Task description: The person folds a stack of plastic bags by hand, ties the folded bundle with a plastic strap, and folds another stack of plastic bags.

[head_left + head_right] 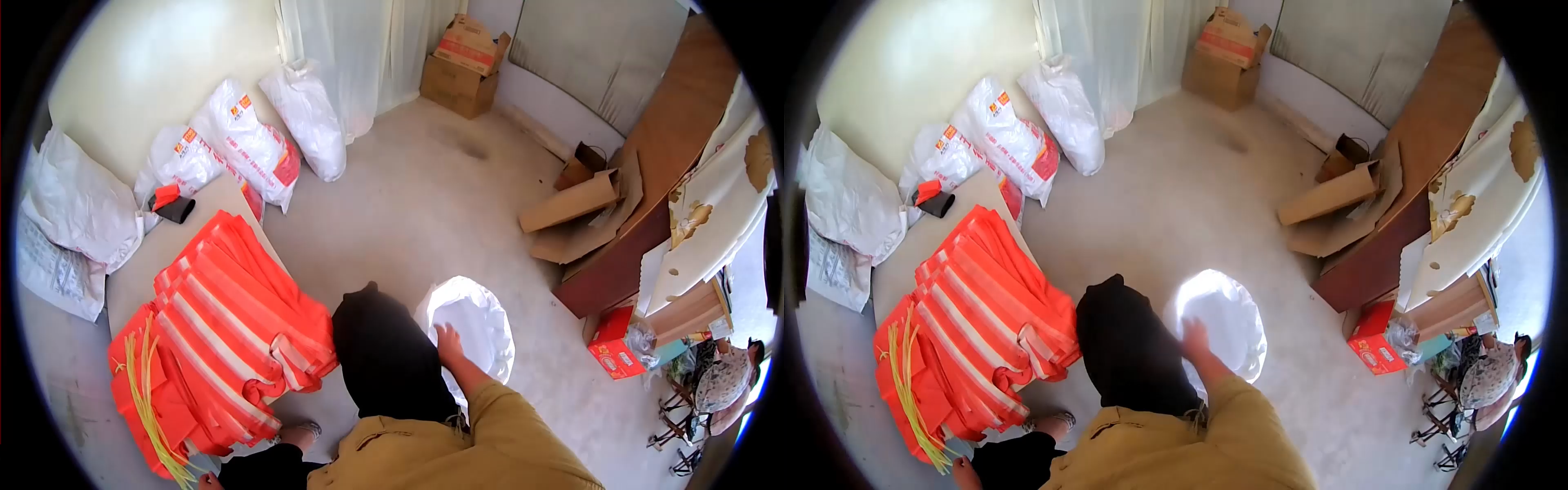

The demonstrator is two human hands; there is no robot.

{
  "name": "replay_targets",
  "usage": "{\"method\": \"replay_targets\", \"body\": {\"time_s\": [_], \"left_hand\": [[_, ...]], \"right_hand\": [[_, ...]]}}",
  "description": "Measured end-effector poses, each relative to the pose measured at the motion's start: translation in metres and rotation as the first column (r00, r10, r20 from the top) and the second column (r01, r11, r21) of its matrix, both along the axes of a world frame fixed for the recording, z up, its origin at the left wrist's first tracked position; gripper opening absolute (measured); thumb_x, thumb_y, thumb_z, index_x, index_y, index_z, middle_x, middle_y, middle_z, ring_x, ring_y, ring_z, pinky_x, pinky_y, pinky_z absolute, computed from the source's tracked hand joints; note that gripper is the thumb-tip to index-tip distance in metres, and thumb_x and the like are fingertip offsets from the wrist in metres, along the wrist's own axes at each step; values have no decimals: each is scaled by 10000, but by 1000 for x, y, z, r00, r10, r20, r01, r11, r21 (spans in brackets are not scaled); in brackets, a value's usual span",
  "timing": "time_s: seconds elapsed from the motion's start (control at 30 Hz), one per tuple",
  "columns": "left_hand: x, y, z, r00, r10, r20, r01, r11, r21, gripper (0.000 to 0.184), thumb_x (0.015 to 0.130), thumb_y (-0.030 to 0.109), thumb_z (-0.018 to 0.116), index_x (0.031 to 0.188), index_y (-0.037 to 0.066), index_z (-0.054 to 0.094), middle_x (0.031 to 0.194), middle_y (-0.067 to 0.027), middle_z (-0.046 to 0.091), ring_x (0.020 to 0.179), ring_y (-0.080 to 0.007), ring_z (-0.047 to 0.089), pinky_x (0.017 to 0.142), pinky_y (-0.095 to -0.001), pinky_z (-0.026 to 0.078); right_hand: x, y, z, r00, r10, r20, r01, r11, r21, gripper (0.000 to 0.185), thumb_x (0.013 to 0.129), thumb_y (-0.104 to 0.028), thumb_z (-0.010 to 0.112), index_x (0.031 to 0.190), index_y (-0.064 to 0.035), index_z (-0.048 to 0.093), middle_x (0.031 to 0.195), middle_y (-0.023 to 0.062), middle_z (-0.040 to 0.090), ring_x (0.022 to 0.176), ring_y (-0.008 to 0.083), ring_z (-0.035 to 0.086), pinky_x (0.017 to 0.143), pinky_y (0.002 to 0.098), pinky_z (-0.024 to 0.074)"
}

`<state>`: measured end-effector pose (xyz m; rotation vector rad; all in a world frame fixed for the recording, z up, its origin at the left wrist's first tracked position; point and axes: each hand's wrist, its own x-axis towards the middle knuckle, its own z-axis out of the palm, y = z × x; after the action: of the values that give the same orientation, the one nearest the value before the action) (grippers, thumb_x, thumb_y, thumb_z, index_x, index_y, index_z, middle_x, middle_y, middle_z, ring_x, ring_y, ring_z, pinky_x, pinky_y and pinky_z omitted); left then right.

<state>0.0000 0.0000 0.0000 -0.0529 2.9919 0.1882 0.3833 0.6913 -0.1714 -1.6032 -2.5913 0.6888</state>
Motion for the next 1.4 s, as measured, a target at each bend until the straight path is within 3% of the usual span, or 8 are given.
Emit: {"method": "replay_targets", "body": {"time_s": [0.07,0.23,0.37,0.4,0.97,1.17,1.3,1.4], "left_hand": [[34,38,52,994,36,103,-35,999,-16,610,1008,498,510,1326,0,661,1284,-285,663,1223,-466,609,1088,-510,461],[-7,2,-11,997,1,-82,1,1000,23,418,975,394,608,1126,15,696,1078,-218,704,1019,-417,656,891,-489,507],[-6,-5,-22,991,10,-137,-6,999,34,340,970,324,647,1025,-6,704,964,-194,715,914,-411,668,803,-480,524],[-6,-8,-20,990,7,-139,-3,1000,31,340,972,323,645,1024,-7,704,963,-194,715,912,-410,668,802,-480,524],[-3,-14,-32,960,9,-280,4,999,49,318,970,298,655,1007,-13,707,926,-204,713,860,-404,672,759,-478,522],[13,15,-9,970,102,-220,-82,992,98,298,907,313,697,986,28,735,941,-190,730,885,-395,690,785,-478,539],[20,19,-4,968,121,-220,-103,990,93,296,920,325,681,995,45,743,948,-191,726,909,-408,682,796,-492,535],[19,23,-6,959,141,-246,-126,989,76,305,915,351,683,996,65,755,955,-186,730,914,-406,685,800,-498,537]], "right_hand": [[42,-43,-4,991,28,134,-13,994,-111,883,906,-308,690,1629,-170,202,1553,282,366,1328,492,497,1062,576,462],[55,-63,-2,974,-12,227,116,885,-451,754,990,-311,531,1643,-228,163,1253,272,669,1091,466,678,938,572,519],[49,-33,-32,986,69,155,-22,957,-289,458,1007,-319,511,1420,-121,510,1161,249,714,1095,428,681,927,522,531],[37,-33,-14,993,-33,115,62,963,-261,260,979,-239,550,1174,-93,642,1164,189,714,1138,377,674,940,491,539],[-2,-21,-15,981,120,-153,-184,834,-520,429,979,-348,574,1316,-91,642,1311,199,670,1212,374,640,1006,451,514],[5,-22,28,996,80,-42,-90,922,-378,444,966,-361,582,1319,-100,650,1335,200,660,1218,389,632,1009,460,515],[10,24,-29,993,11,-117,-30,987,-155,363,1022,-278,496,1265,-55,647,1288,201,671,1157,403,628,987,490,503],[-20,60,-23,781,-282,-558,169,955,-246,420,1059,-338,493,1262,-2,642,1162,151,718,1026,287,683,885,400,536]]}}
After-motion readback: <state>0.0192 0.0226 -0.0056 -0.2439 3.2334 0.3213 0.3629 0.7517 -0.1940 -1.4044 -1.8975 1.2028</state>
